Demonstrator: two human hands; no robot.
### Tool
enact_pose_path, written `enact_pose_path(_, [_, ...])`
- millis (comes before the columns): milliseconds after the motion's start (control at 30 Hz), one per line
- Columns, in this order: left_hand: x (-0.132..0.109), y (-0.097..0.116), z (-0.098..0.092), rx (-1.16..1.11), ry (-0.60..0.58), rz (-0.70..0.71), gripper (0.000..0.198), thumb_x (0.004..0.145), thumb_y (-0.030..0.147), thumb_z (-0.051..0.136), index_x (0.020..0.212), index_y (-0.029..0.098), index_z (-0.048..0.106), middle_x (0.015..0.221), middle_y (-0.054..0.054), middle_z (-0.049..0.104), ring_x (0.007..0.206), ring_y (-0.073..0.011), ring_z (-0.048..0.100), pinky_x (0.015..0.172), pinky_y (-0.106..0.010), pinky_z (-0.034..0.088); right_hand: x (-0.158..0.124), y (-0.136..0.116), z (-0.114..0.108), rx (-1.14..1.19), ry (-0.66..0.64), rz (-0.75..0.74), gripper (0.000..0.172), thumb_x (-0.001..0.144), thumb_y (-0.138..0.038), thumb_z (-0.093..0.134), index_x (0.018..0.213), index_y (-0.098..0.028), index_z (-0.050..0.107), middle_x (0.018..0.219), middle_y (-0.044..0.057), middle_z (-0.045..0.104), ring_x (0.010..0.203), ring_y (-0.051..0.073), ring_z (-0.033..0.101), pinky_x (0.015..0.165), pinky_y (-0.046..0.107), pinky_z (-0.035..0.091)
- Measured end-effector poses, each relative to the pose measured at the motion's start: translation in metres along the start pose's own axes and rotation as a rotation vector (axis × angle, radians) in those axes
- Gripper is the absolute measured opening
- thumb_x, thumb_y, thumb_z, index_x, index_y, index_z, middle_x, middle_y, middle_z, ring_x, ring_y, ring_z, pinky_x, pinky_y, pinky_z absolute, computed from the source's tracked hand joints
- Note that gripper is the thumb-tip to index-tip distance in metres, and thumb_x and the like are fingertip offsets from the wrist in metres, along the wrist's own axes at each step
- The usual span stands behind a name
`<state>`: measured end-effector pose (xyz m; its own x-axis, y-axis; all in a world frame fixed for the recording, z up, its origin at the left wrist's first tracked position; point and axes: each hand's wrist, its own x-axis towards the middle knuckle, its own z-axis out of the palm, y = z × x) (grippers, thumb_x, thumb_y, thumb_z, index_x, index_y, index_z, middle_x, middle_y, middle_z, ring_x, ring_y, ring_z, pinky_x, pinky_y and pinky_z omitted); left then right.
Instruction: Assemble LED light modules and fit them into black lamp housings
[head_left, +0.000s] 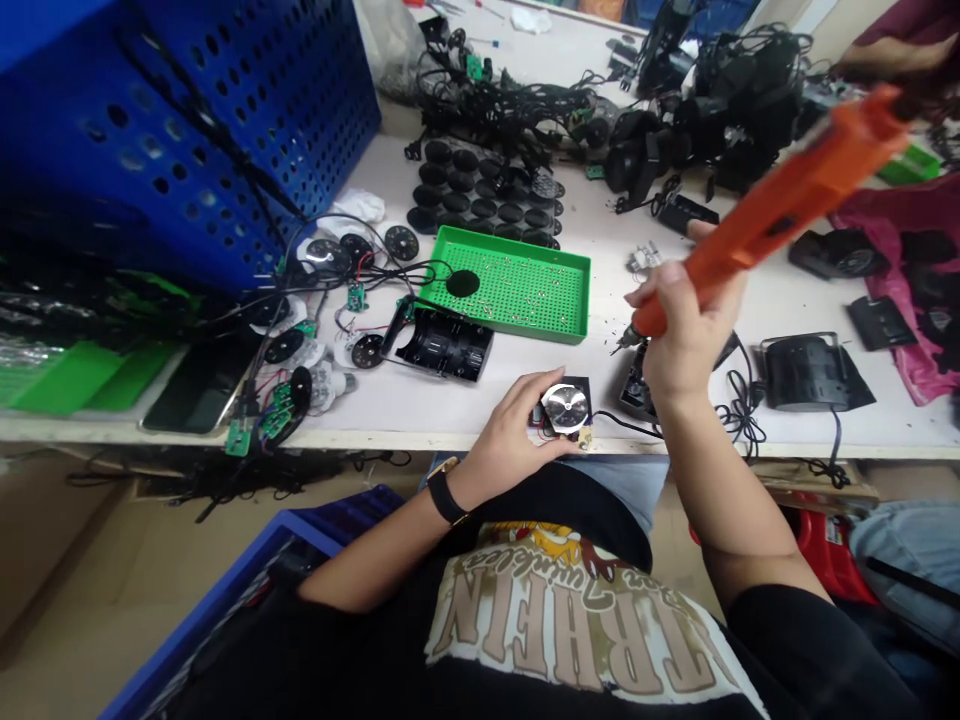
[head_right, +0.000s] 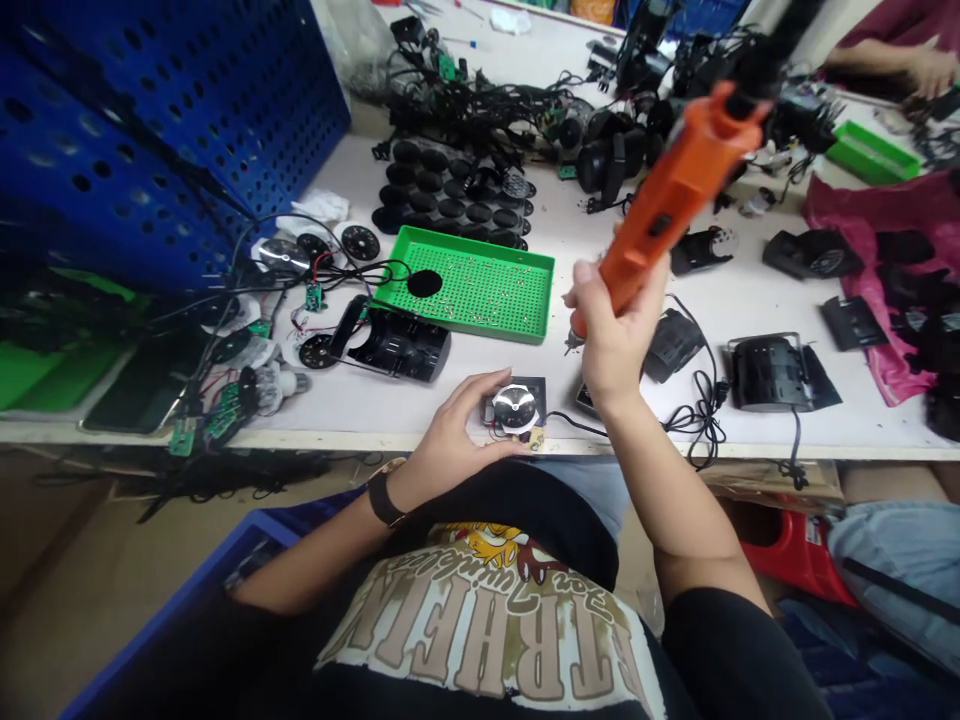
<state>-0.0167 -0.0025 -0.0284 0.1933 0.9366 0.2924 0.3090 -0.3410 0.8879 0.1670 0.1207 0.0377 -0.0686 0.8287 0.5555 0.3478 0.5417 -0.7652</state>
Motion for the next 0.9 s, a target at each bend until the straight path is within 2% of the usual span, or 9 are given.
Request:
enact_pose_path(100, [0.002,0.0,-0.006,0.038,-0.064,-0.002,0.088,0.077,0.025,0.091,0.153,0.029,0.047,0.149,-0.014,0.06,0.138,-0.0306,0.06,0.12,-0.051,0.048,-0.007,0.007,-0.01,0.001,0.051,-0.033,0.056,0.099,-0.057,0.058,0.147,-0.037,0.038,0.113,0.007,0.066,0.098,0.024,0.071,0.087,0.049,0.062])
enact_pose_path(200, [0.005,0.001,-0.008,0.097,-0.12,0.001,0.083,0.082,0.023,0.087,0.154,0.029,0.047,0.149,-0.013,0.061,0.138,-0.0302,0.059,0.119,-0.052,0.048,-0.034,-0.002,-0.019,-0.114,0.06,-0.033,0.069,0.096,-0.045,0.067,0.155,-0.036,0.033,0.147,0.013,0.055,0.135,0.031,0.06,0.109,0.059,0.054])
enact_pose_path(267, [0.008,0.001,-0.007,0.126,-0.11,-0.002,0.078,0.082,0.02,0.085,0.151,0.027,0.049,0.144,-0.012,0.064,0.134,-0.0293,0.062,0.117,-0.051,0.05,-0.059,-0.008,-0.027,-0.172,0.081,-0.011,0.07,0.094,-0.037,0.069,0.156,-0.032,0.036,0.152,0.015,0.052,0.141,0.032,0.055,0.116,0.06,0.049])
enact_pose_path(400, [0.011,0.003,-0.006,0.163,-0.036,-0.009,0.074,0.077,0.022,0.088,0.144,0.023,0.056,0.133,-0.012,0.069,0.124,-0.0289,0.067,0.112,-0.049,0.053,-0.109,-0.016,-0.04,-0.245,-0.112,0.011,0.048,0.092,-0.026,0.069,0.139,-0.024,0.058,0.129,0.014,0.068,0.122,0.03,0.066,0.106,0.054,0.056])
enact_pose_path(467, [0.012,0.005,-0.006,0.142,0.033,-0.015,0.07,0.076,0.024,0.088,0.14,0.021,0.059,0.129,-0.012,0.07,0.12,-0.0277,0.068,0.109,-0.046,0.054,-0.126,-0.02,-0.044,-0.261,-0.17,0.005,0.041,0.091,-0.021,0.068,0.132,-0.022,0.063,0.12,0.013,0.072,0.114,0.029,0.069,0.099,0.052,0.059])
enact_pose_path(567, [0.013,0.011,-0.007,-0.094,0.105,-0.103,0.073,0.072,0.028,0.091,0.137,0.02,0.059,0.122,-0.009,0.069,0.112,-0.0234,0.069,0.101,-0.038,0.057,-0.136,-0.027,-0.044,-0.231,-0.111,-0.107,0.042,0.088,-0.012,0.069,0.128,-0.023,0.066,0.114,0.012,0.074,0.107,0.028,0.072,0.092,0.05,0.062])
enact_pose_path(700, [0.018,0.023,-0.006,-0.563,-0.015,-0.32,0.073,0.071,0.038,0.094,0.133,0.023,0.059,0.118,-0.008,0.07,0.108,-0.021,0.071,0.094,-0.033,0.06,-0.128,-0.033,-0.036,-0.194,-0.02,-0.286,0.044,0.084,-0.008,0.072,0.124,-0.026,0.068,0.106,0.009,0.076,0.1,0.027,0.076,0.083,0.047,0.066])
enact_pose_path(800, [0.022,0.03,-0.001,-0.882,-0.11,-0.483,0.066,0.074,0.047,0.091,0.129,0.024,0.063,0.122,-0.01,0.072,0.109,-0.0223,0.072,0.094,-0.035,0.062,-0.119,-0.035,-0.03,-0.093,0.043,-0.226,0.04,0.085,-0.01,0.075,0.122,-0.024,0.068,0.104,0.009,0.078,0.097,0.025,0.076,0.082,0.043,0.066])
enact_pose_path(900, [0.025,0.033,0.005,-1.019,-0.129,-0.583,0.063,0.078,0.058,0.085,0.128,0.024,0.066,0.121,-0.009,0.074,0.104,-0.0231,0.073,0.093,-0.039,0.063,-0.113,-0.036,-0.029,-0.051,0.093,-0.191,0.037,0.086,-0.011,0.077,0.119,-0.024,0.069,0.102,0.006,0.079,0.096,0.023,0.076,0.082,0.04,0.066])
